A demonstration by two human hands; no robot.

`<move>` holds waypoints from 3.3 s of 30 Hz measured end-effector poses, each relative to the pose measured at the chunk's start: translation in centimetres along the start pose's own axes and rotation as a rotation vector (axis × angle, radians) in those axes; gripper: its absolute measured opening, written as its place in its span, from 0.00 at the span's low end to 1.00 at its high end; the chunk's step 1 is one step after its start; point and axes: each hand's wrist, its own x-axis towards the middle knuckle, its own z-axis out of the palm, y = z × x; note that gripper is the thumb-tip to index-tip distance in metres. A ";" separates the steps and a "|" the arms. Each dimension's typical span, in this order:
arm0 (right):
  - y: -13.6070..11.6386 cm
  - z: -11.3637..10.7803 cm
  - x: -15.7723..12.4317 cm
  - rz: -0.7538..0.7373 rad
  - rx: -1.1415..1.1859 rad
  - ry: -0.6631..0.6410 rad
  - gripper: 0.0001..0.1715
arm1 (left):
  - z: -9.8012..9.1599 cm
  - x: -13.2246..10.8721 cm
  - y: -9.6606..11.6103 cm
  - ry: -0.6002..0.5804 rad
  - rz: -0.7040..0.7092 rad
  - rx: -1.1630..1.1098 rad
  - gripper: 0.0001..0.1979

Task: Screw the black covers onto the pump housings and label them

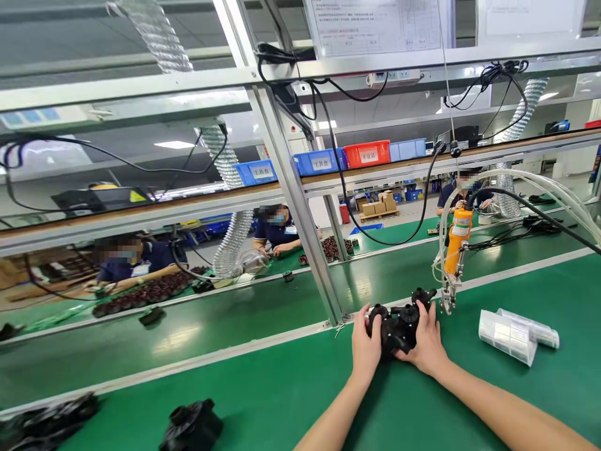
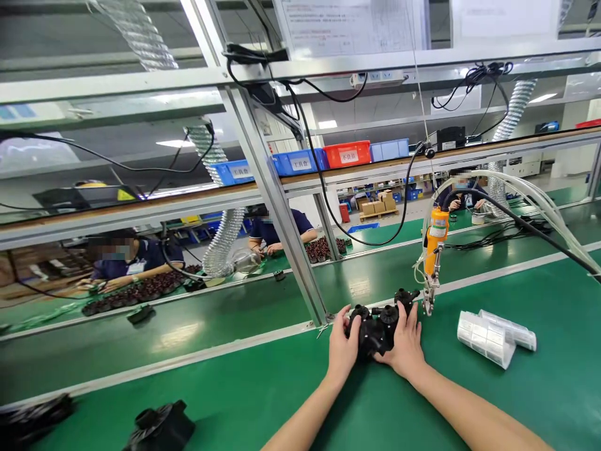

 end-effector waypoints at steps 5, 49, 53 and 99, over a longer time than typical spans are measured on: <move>-0.3 -1.5 -0.3 -0.061 0.092 -0.052 0.61 | -1.8 0.7 2.5 0.039 0.081 -0.013 0.22; -2.0 -3.4 0.4 -0.002 0.855 -0.489 0.26 | 0.2 -0.3 -0.7 -0.361 -0.545 -0.944 0.36; -2.6 -2.8 0.0 0.066 0.912 -0.525 0.29 | 1.0 -1.2 0.3 -0.387 -0.545 -1.010 0.35; -3.0 -3.6 -1.0 0.033 0.867 -0.439 0.28 | 1.3 -2.0 1.7 -0.375 -0.522 -1.062 0.31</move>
